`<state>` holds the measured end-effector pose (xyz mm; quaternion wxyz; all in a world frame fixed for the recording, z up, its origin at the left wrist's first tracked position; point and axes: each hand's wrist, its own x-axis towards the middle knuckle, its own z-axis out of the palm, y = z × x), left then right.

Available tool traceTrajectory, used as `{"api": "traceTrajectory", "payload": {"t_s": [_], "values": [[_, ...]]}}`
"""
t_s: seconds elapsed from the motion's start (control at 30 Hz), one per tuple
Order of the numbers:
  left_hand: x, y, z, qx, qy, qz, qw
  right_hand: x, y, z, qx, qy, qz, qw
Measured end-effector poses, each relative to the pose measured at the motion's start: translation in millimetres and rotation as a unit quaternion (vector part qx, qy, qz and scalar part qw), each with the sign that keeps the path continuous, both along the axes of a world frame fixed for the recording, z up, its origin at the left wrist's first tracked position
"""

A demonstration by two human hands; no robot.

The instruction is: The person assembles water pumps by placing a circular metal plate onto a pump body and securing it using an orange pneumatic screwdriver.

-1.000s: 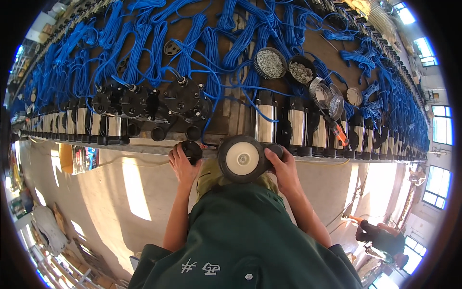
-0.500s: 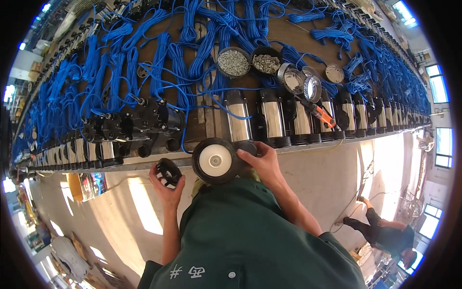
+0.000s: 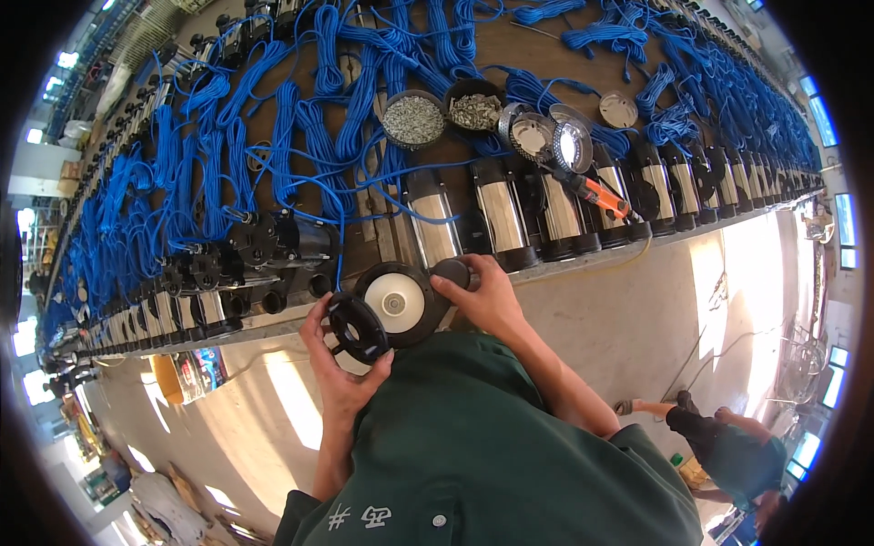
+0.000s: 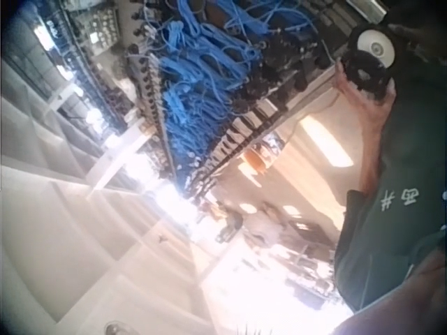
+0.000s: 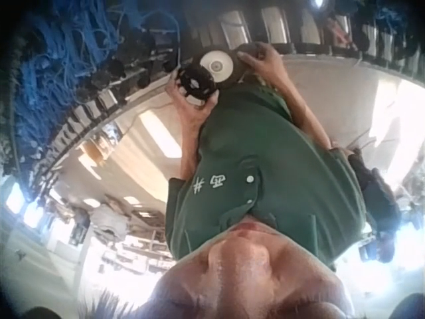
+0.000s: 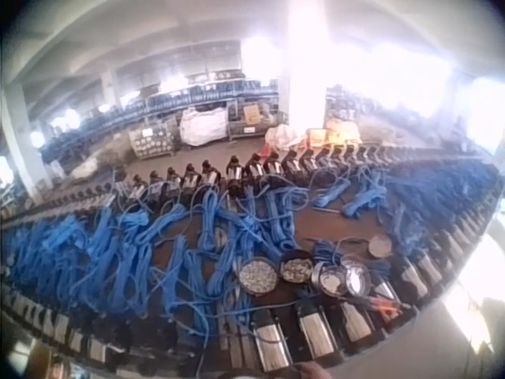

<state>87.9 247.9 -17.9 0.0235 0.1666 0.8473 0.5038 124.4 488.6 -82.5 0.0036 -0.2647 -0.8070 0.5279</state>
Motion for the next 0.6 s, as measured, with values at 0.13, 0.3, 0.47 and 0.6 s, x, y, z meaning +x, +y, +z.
{"api": "traceTrajectory", "payload": {"t_s": [0.13, 0.3, 0.47, 0.6], "values": [[-5.4, 10.6, 25.5, -0.132, 0.093, -0.031, 0.986, -1.6, -3.6, 47.8, 0.116, 0.029, -0.015, 0.993], [-9.9, 8.5, 28.3, 0.457, -0.342, 0.001, 0.821, -0.9, -2.6, 72.3, 0.046, 0.147, -0.020, 0.988], [-19.0, -7.7, 19.5, 0.588, -0.433, -0.007, 0.683, -2.1, -1.7, 70.8, 0.013, 0.138, -0.001, 0.990], [-17.3, 0.6, 20.8, 0.538, -0.384, -0.008, 0.751, 5.5, 6.1, 63.1, 0.002, 0.141, -0.005, 0.990]]}}
